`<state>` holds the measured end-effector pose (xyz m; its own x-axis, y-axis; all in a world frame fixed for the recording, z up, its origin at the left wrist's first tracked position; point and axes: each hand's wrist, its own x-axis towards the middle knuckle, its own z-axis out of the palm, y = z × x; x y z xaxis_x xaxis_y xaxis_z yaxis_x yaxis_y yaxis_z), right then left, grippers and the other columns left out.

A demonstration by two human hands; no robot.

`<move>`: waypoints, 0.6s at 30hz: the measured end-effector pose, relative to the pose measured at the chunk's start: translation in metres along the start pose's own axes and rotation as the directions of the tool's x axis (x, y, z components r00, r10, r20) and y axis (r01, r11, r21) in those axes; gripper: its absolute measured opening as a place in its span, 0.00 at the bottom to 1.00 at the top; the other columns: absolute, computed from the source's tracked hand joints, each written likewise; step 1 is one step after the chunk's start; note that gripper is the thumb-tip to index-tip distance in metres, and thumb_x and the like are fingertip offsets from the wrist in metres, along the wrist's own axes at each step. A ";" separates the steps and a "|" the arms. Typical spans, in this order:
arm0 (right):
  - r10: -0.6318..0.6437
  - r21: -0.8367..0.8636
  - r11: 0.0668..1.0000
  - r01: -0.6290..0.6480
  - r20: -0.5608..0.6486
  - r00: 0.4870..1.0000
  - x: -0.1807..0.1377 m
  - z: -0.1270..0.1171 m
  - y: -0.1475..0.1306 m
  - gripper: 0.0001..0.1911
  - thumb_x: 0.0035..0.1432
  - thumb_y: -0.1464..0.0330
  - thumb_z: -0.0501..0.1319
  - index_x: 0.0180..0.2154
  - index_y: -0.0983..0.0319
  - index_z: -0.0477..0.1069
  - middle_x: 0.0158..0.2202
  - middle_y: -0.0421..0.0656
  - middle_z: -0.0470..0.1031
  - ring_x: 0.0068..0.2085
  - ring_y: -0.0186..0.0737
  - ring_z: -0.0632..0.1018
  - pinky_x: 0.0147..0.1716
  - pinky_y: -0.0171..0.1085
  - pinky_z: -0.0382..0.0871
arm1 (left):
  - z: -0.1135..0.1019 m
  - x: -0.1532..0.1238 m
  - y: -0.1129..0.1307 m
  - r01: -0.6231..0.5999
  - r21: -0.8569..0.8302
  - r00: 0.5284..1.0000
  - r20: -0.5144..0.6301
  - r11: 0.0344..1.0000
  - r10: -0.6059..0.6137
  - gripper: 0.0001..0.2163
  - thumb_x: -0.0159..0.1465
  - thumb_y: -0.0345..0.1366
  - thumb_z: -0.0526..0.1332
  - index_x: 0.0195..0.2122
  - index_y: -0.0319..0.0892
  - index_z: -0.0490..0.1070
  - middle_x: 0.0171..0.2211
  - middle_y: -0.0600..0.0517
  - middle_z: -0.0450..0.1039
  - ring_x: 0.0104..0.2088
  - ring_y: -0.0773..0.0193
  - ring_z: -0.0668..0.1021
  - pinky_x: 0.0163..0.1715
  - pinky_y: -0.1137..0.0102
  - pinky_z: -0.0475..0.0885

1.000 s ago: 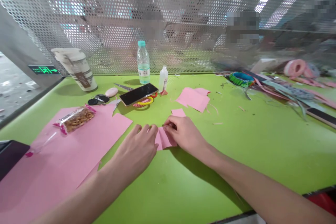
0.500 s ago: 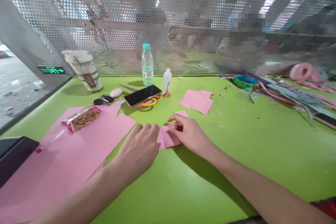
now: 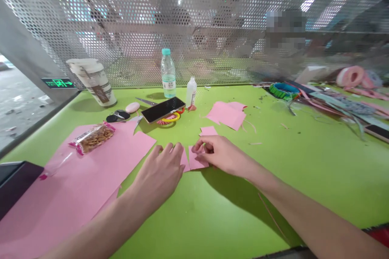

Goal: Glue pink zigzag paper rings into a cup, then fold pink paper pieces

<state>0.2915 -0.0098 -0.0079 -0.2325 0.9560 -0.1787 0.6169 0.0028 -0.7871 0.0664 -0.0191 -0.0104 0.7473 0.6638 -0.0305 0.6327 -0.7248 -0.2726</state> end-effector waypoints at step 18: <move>-0.107 -0.500 0.862 -0.088 -0.348 0.932 0.014 -0.030 0.008 0.12 0.64 0.62 0.70 0.46 0.60 0.78 0.44 0.51 0.81 0.41 0.49 0.80 0.37 0.41 0.69 | -0.004 0.002 -0.008 0.099 -0.356 0.992 -0.042 0.929 -0.121 0.24 0.77 0.37 0.56 0.73 0.42 0.63 0.56 0.40 0.77 0.53 0.47 0.79 0.54 0.52 0.73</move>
<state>0.3158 0.0126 0.0005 -0.0212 0.9922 0.1230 0.9278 0.0654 -0.3672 0.0634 -0.0125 -0.0047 0.6728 0.7386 0.0431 0.7340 -0.6737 0.0861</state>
